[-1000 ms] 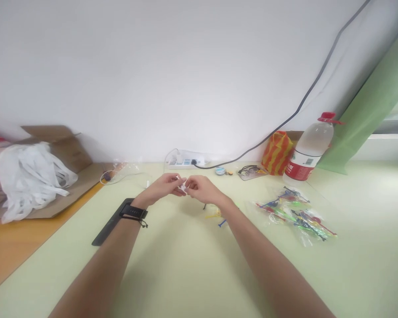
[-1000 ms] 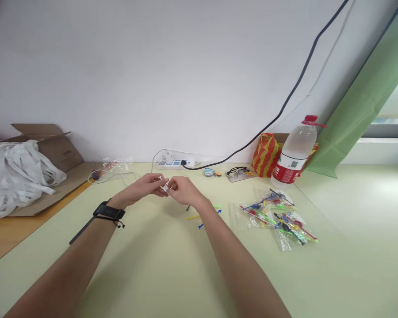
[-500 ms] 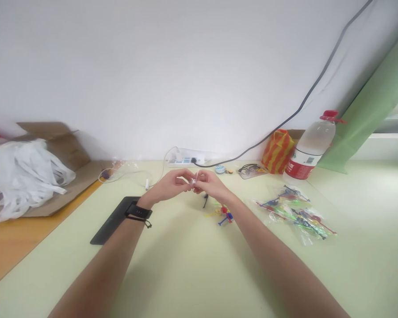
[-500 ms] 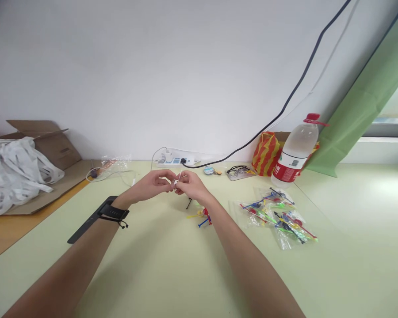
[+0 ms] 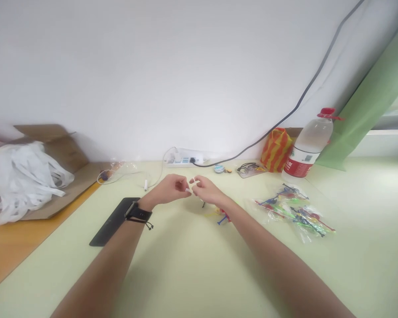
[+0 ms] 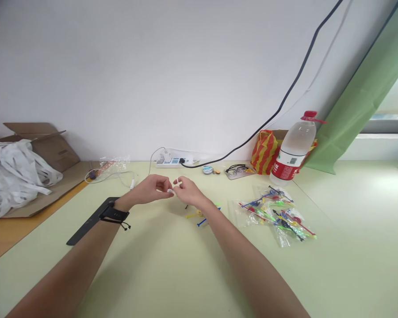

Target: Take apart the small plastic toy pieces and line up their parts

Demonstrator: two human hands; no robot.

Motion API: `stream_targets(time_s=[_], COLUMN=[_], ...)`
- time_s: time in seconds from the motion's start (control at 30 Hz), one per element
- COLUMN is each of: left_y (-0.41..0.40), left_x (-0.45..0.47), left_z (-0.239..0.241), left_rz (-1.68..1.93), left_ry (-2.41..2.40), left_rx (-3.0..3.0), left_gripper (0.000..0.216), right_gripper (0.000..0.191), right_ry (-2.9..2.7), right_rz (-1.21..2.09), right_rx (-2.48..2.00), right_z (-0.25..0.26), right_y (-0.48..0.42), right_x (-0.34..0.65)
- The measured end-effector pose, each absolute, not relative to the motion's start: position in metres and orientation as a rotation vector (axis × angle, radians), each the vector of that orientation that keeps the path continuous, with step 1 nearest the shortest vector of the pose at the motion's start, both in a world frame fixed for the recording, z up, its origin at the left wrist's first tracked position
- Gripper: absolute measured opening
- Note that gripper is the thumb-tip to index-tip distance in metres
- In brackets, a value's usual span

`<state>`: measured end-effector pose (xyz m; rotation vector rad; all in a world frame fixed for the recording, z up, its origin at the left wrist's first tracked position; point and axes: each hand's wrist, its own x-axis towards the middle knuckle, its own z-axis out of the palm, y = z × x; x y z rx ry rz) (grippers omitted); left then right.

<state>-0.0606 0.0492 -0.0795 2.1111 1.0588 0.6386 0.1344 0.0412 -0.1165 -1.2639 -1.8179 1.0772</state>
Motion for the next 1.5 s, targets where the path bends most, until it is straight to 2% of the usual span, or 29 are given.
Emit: stream_targets(time_s=[0.1, 0.23, 0.4, 0.57, 0.63, 0.8, 0.9, 1.07, 1.27, 1.4, 1.5], left_y=[0.057, 0.063, 0.064, 0.062, 0.057, 0.04, 0.034, 0.033, 0.042, 0.055, 0.064], left_x=[-0.071, -0.078, -0.081, -0.072, -0.064, -0.041, -0.035, -0.028, -0.024, -0.039, -0.051], left_z=[-0.092, -0.102, -0.103, -0.09, -0.081, -0.059, -0.052, -0.058, -0.09, -0.098, -0.094], left_rz=[0.589, 0.511, 0.461, 0.671, 0.763, 1.057, 1.233, 1.354, 1.295, 1.338, 1.395], left_ry=[1.093, 1.169, 1.271, 1.229, 1.163, 1.006, 1.005, 1.072, 1.29, 1.417, 1.448], left_rx=[2.181, 2.248, 2.258, 2.241, 2.209, 2.045, 1.994, 2.028, 2.135, 2.037, 1.962], left_gripper=[0.022, 0.024, 0.035, 0.034, 0.035, 0.041, 0.034, 0.028, 0.023, 0.025, 0.027], right_gripper=[0.036, 0.023, 0.024, 0.014, 0.013, 0.017, 0.022, 0.018, 0.011, 0.006, 0.021], right_ry=[-1.959, -2.163, -2.279, -2.196, -2.104, -1.419, -1.173, -1.056, -1.508, -1.868, -2.342], right_rz=[0.935, 0.758, 0.701, 0.709, 0.793, 1.419, 1.561, 1.701, 1.323, 1.311, 1.1], right_rx=[-1.354, -1.407, -1.445, -1.351, -1.274, -0.822, -0.733, -0.657, -1.057, -1.023, -0.939], right_z=[-0.115, -0.111, -0.11, -0.095, -0.086, -0.072, -0.07, -0.073, -0.088, -0.089, -0.091], right_y=[0.04, 0.039, 0.043, 0.05, 0.05, 0.043, 0.036, 0.03, 0.031, 0.011, -0.013], right_x=[0.142, 0.16, 0.179, 0.187, 0.187, 0.174, 0.159, 0.138, 0.136, 0.129, 0.112])
